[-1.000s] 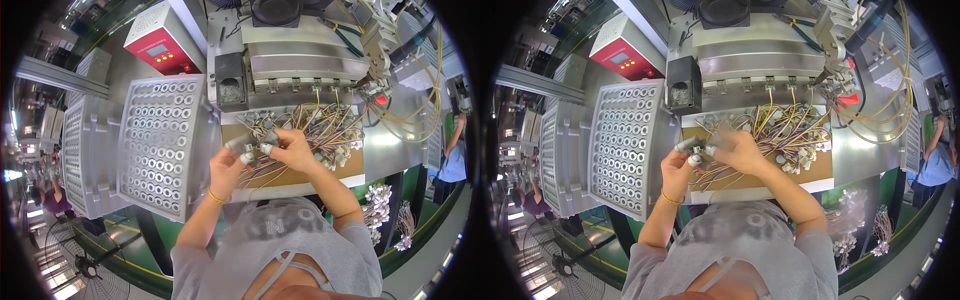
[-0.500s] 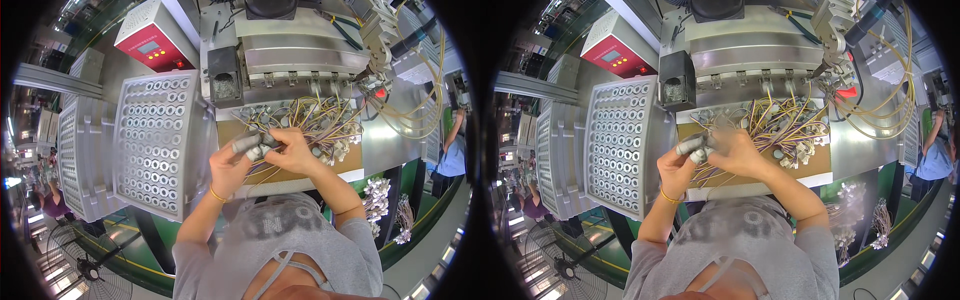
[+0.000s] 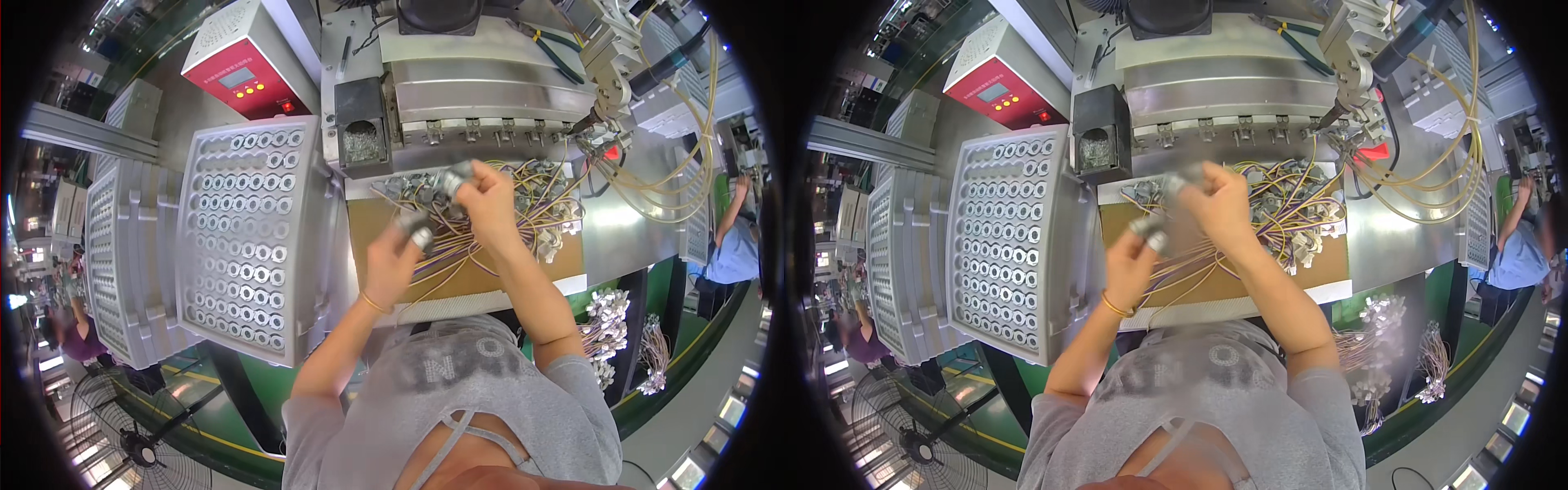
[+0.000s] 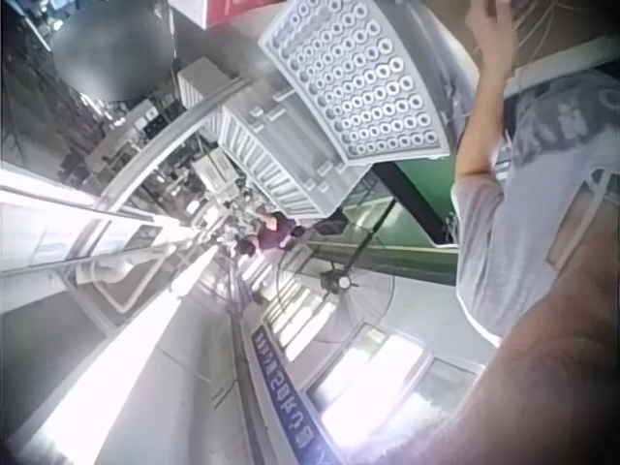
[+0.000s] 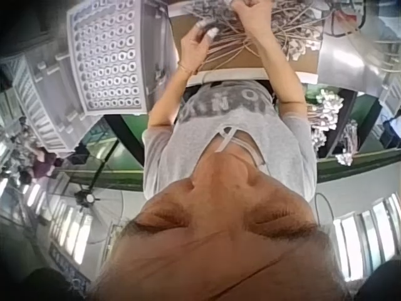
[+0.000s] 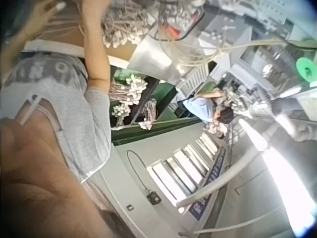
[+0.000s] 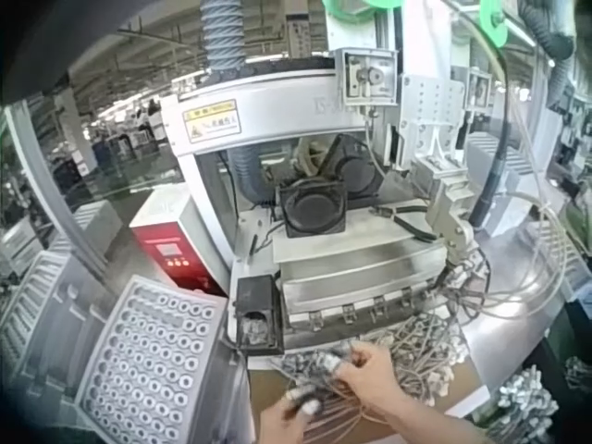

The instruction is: The person attaches components from a tray onto wire harness connectors by hand and inserts the assemblies into a machine. The person also shifts and replaces the component trays.

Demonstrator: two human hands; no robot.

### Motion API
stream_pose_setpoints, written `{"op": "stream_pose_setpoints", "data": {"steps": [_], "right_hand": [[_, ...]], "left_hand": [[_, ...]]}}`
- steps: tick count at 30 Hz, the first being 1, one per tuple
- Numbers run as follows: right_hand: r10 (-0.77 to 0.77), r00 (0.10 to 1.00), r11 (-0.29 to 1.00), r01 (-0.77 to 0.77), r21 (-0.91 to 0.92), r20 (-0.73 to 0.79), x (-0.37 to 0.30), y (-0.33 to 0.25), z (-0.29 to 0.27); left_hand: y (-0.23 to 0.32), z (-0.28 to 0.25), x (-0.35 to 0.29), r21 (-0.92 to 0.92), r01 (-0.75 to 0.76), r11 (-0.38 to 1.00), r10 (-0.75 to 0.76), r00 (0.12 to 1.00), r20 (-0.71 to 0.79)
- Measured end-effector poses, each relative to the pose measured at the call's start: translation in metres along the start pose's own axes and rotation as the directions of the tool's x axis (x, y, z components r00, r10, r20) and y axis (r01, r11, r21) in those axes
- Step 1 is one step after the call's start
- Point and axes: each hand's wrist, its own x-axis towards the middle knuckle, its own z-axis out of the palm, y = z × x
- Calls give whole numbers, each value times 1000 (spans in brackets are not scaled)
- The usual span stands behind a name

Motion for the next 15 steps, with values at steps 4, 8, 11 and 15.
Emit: {"op": "stream_pose_setpoints", "data": {"steps": [4,8,11,15], "right_hand": [[24,969,989,12,146,-246,18,-4,14],[33,964,982,19,189,-265,21,-3,19],[19,961,987,26,160,-274,19,-4,23],[103,937,941,17,338,-335,14,2,44]], "left_hand": [[-33,-11,-4,788,-473,394,288,878,383],[-27,-13,-1,673,-337,658,190,939,286],[-28,-16,-2,234,60,970,-102,979,175],[-10,-28,-11,132,57,990,-90,962,259]]}}
